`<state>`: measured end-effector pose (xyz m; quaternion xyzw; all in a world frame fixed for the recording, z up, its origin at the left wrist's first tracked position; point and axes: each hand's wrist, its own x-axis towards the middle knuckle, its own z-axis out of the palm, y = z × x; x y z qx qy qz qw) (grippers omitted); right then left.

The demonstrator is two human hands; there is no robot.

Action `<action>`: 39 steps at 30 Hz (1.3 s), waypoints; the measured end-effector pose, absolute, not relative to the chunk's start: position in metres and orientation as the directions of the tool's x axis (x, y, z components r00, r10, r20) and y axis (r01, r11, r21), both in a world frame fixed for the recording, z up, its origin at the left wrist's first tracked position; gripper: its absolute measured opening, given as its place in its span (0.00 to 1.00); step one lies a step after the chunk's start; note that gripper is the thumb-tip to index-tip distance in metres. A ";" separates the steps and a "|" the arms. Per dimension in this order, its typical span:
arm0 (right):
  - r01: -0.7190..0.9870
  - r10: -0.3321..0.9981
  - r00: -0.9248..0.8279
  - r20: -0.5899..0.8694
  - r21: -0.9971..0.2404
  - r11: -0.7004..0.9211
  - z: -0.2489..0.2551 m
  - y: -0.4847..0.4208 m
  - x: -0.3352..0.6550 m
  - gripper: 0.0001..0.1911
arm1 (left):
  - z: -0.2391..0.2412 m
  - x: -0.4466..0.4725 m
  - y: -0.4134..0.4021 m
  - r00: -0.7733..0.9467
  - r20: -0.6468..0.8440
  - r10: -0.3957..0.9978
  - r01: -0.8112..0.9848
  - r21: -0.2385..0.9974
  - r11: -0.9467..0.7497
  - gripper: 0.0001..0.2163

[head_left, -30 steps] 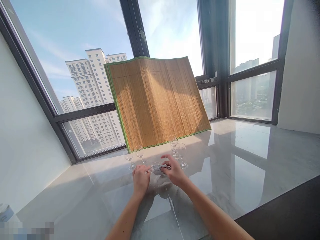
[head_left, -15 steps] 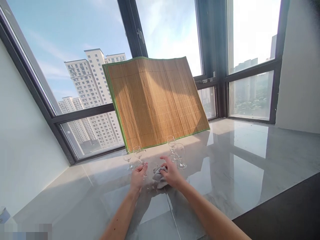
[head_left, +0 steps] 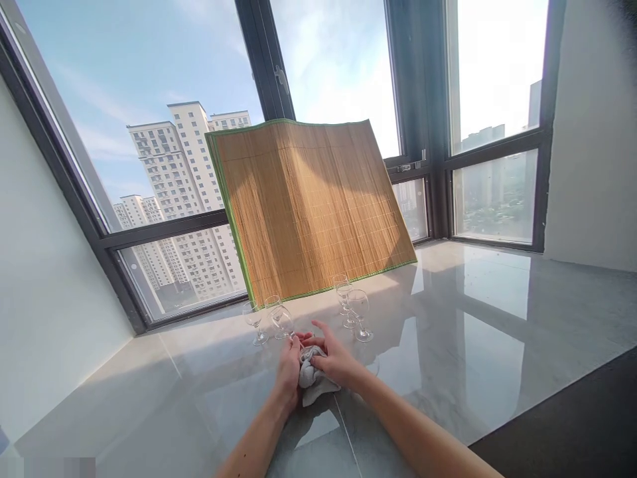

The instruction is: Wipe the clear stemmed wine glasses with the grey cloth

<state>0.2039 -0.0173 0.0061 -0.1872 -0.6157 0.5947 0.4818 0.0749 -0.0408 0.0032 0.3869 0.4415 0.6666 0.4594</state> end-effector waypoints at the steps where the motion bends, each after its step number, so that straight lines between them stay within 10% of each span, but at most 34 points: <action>1: -0.346 0.803 -0.449 0.392 -0.905 0.248 0.005 -0.017 0.202 0.39 | 0.002 0.077 -0.042 -0.260 0.093 0.961 -0.288 0.943 -0.169 0.21; 16: 0.089 0.831 -0.212 0.515 -0.836 0.541 0.002 -0.015 0.207 0.34 | 0.008 0.037 -0.034 -0.438 0.343 0.831 0.552 0.832 -0.053 0.14; 31: 0.800 0.871 -0.272 0.409 -0.408 0.441 0.019 -0.019 0.227 0.35 | -0.001 0.036 -0.019 -0.090 0.254 0.963 0.831 0.552 -0.068 0.07; 39: 0.715 0.817 -0.311 0.486 -0.446 0.538 0.015 -0.024 0.222 0.36 | 0.005 0.054 0.028 -0.012 0.275 0.961 0.891 0.440 -0.115 0.07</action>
